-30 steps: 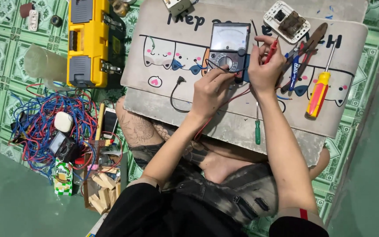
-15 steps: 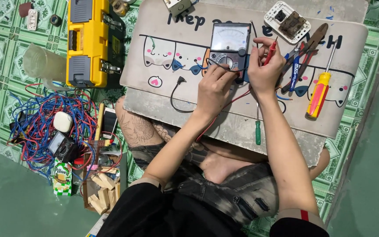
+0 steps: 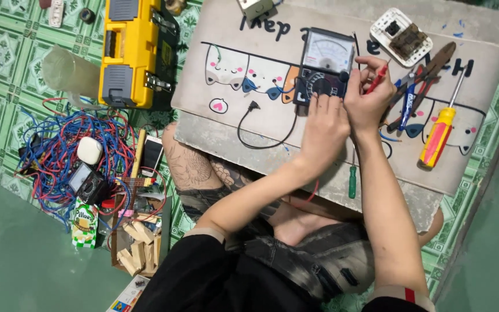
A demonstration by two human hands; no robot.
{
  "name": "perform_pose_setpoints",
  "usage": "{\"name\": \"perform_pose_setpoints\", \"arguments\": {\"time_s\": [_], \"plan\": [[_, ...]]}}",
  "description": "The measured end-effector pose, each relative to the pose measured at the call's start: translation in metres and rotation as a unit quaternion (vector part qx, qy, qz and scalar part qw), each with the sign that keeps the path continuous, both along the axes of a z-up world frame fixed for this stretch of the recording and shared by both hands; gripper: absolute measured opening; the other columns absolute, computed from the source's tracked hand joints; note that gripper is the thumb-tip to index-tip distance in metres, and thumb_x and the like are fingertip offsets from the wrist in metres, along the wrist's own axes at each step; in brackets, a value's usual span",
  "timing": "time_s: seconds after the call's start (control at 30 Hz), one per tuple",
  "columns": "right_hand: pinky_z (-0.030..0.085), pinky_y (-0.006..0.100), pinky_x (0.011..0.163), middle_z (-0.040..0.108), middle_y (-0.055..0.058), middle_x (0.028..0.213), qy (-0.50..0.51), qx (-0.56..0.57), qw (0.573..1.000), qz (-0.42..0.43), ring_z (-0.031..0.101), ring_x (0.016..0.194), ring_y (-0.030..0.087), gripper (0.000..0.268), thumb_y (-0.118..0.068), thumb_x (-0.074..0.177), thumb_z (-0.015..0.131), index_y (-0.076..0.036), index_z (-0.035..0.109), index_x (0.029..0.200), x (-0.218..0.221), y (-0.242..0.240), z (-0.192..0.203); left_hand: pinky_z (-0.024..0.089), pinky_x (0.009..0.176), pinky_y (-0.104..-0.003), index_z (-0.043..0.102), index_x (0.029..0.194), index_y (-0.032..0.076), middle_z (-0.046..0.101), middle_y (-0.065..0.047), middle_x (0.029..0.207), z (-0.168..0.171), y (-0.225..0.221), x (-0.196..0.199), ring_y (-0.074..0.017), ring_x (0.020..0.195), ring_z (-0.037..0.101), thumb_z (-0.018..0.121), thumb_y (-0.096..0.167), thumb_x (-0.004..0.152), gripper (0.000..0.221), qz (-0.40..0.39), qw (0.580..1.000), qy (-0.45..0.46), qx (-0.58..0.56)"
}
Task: The person sits on the floor and uses a multimeter to test an electrical outlet. They connect the probes to the outlet, adjust the dial on the multimeter, and observe the needle movement on the analog display.
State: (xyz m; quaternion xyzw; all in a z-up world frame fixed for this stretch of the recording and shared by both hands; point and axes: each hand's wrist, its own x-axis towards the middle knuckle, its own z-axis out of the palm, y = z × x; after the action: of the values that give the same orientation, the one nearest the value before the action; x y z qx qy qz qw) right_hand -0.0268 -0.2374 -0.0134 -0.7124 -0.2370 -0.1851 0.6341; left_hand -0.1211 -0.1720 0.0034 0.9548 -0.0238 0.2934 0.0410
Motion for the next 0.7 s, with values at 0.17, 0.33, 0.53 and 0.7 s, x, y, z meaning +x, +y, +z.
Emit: {"name": "perform_pose_setpoints", "arguments": {"time_s": [0.17, 0.33, 0.53, 0.7], "plan": [[0.040, 0.025, 0.043, 0.049, 0.009, 0.059, -0.013, 0.042, 0.999, -0.005, 0.049, 0.044, 0.016, 0.015, 0.010, 0.099, 0.063, 0.006, 0.068, 0.112, 0.012, 0.002, -0.024, 0.051, 0.097, -0.059, 0.068, 0.083, -0.008, 0.054, -0.018, 0.080, 0.001, -0.004, 0.003, -0.0393, 0.088, 0.062, 0.062, -0.006, 0.087, 0.008, 0.049, 0.993, -0.083, 0.065], [0.036, 0.024, 0.041, 0.050, 0.010, 0.057, -0.032, 0.026, 0.999, -0.018, 0.047, 0.041, 0.015, 0.016, 0.013, 0.096, 0.064, 0.007, 0.070, 0.110, 0.013, 0.001, -0.027, 0.052, 0.094, -0.064, 0.069, 0.080, -0.010, 0.054, -0.019, 0.077, -0.003, -0.004, 0.005, -0.0393, 0.085, 0.061, 0.062, -0.008, 0.084, 0.008, 0.057, 0.994, -0.078, 0.052], [0.036, 0.023, 0.041, 0.051, 0.008, 0.057, -0.038, 0.016, 0.999, -0.019, 0.046, 0.041, 0.013, 0.015, 0.011, 0.095, 0.065, 0.006, 0.069, 0.109, 0.014, 0.003, -0.027, 0.055, 0.087, -0.060, 0.073, 0.084, -0.008, 0.062, -0.017, 0.074, -0.005, 0.001, 0.010, -0.0347, 0.085, 0.066, 0.066, -0.005, 0.085, 0.007, 0.083, 0.995, -0.053, -0.032], [0.033, 0.023, 0.041, 0.050, 0.009, 0.057, -0.026, 0.019, 0.999, -0.011, 0.043, 0.041, 0.012, 0.017, 0.014, 0.094, 0.063, 0.007, 0.069, 0.109, 0.011, 0.004, -0.022, 0.058, 0.078, -0.050, 0.074, 0.076, -0.002, 0.065, -0.014, 0.064, 0.001, 0.013, 0.006, -0.0338, 0.083, 0.067, 0.074, 0.004, 0.077, 0.006, 0.090, 0.987, -0.039, -0.127]]}}
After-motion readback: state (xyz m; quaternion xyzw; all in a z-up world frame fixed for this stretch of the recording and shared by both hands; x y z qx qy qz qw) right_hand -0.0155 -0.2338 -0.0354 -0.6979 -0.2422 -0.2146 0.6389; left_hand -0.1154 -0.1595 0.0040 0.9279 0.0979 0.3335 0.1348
